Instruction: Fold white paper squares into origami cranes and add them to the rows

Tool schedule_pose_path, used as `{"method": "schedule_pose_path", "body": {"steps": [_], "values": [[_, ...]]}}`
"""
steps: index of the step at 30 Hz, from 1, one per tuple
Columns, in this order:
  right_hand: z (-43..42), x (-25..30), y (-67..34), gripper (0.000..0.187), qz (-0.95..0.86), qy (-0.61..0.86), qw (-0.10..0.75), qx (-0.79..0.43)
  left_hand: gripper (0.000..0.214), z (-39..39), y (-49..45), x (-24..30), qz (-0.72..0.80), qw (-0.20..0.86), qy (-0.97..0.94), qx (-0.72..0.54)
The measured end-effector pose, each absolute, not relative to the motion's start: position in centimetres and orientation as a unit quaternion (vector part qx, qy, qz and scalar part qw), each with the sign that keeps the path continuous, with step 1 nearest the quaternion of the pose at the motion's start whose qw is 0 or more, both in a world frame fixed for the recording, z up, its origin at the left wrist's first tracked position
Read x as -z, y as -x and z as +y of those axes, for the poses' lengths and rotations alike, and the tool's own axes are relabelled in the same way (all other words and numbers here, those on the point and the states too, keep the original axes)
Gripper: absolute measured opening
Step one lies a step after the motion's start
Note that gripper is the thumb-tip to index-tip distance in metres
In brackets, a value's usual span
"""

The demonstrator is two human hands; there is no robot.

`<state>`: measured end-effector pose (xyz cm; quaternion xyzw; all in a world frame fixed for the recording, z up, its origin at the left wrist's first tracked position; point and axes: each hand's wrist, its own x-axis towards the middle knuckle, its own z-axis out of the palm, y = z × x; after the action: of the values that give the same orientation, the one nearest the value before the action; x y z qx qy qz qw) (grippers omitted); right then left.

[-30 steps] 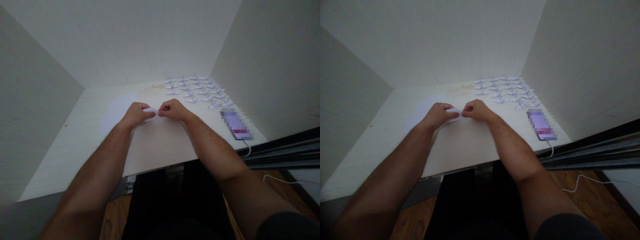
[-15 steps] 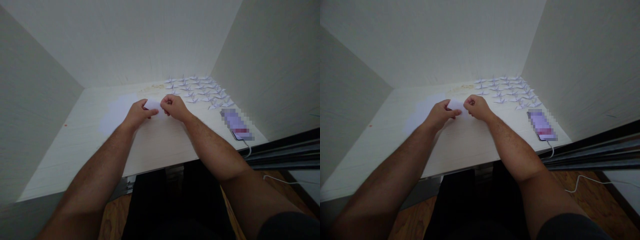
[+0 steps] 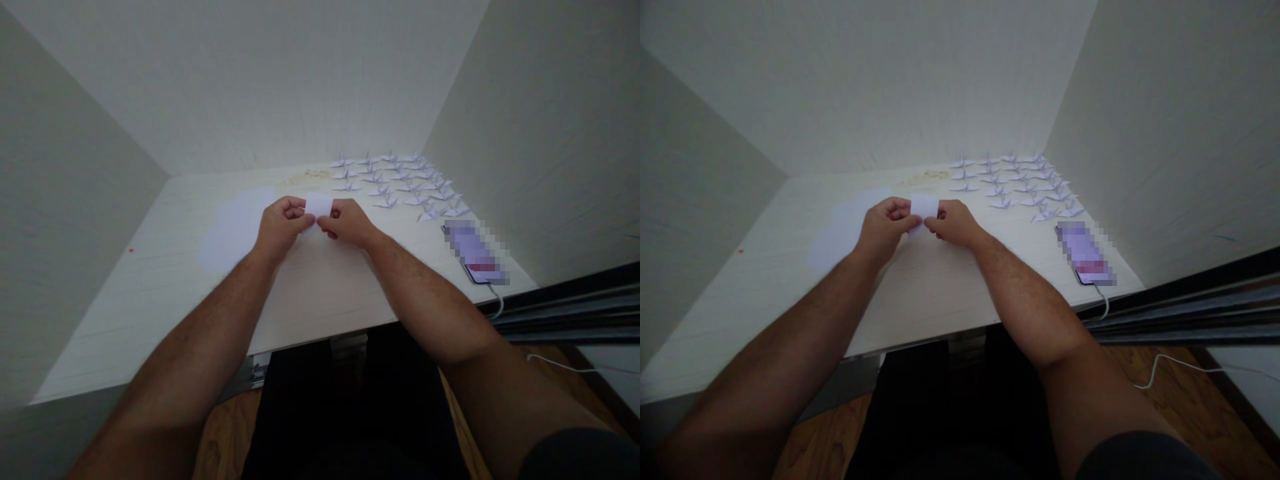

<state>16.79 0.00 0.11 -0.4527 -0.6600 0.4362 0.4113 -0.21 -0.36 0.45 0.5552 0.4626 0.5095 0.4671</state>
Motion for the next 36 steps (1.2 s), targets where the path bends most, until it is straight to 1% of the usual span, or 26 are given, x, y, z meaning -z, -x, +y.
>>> {"method": "schedule_pose_path", "body": {"steps": [5, 7, 9, 12, 15, 17, 19, 22, 24, 26, 31, 33, 36], "values": [[0.2, -0.1, -16.6, 0.017, -0.598, 0.445, 0.496, -0.446, 0.027, -0.6, 0.1, -0.6, 0.444, 0.564, -0.507, -0.477], [0.3, 0.0, -16.4, 0.021, -0.576, 0.442, 0.508, -0.463, 0.027, -0.7, 0.0, -0.6, 0.436, 0.585, -0.486, -0.481], [0.2, 0.2, -16.2, 0.025, -0.566, 0.432, 0.503, -0.490, 0.028, -0.8, -0.3, -0.6, 0.430, 0.591, -0.466, -0.499], [0.1, 0.5, -16.0, 0.028, -0.580, 0.408, 0.475, -0.521, 0.027, -1.0, -0.7, -0.6, 0.417, 0.588, -0.446, -0.530], [-0.1, 0.7, -16.0, 0.031, -0.617, 0.392, 0.437, -0.524, 0.025, -0.9, -0.9, -0.7, 0.399, 0.584, -0.453, -0.543], [0.0, 0.7, -16.1, 0.029, -0.639, 0.385, 0.418, -0.519, 0.023, -0.6, -0.7, -0.7, 0.409, 0.562, -0.450, -0.560], [0.1, 0.6, -16.3, 0.029, -0.642, 0.382, 0.432, -0.505, 0.022, -0.1, -0.1, -0.7, 0.451, 0.520, -0.436, -0.580], [0.4, 0.4, -16.8, 0.046, -0.648, 0.376, 0.476, -0.461, 0.020, 0.8, 1.1, -0.7, 0.513, 0.478, -0.431, -0.567], [0.4, 0.2, -17.1, 0.052, -0.675, 0.364, 0.474, -0.432, 0.020, 1.1, 1.7, -0.7, 0.523, 0.482, -0.452, -0.538], [0.3, 0.2, -17.4, 0.049, -0.700, 0.361, 0.459, -0.411, 0.020, 1.2, 2.0, -0.7, 0.526, 0.487, -0.477, -0.508], [0.0, 0.0, -17.5, 0.019, -0.716, 0.385, 0.421, -0.402, 0.024, 0.7, 1.8, -0.9, 0.514, 0.505, -0.507, -0.474], [0.1, 0.0, -17.5, 0.015, -0.716, 0.387, 0.423, -0.398, 0.026, 0.7, 1.8, -0.9, 0.508, 0.515, -0.507, -0.469], [0.2, 0.0, -17.5, 0.016, -0.723, 0.380, 0.420, -0.395, 0.026, 0.7, 1.9, -1.0, 0.498, 0.527, -0.505, -0.468]]}}
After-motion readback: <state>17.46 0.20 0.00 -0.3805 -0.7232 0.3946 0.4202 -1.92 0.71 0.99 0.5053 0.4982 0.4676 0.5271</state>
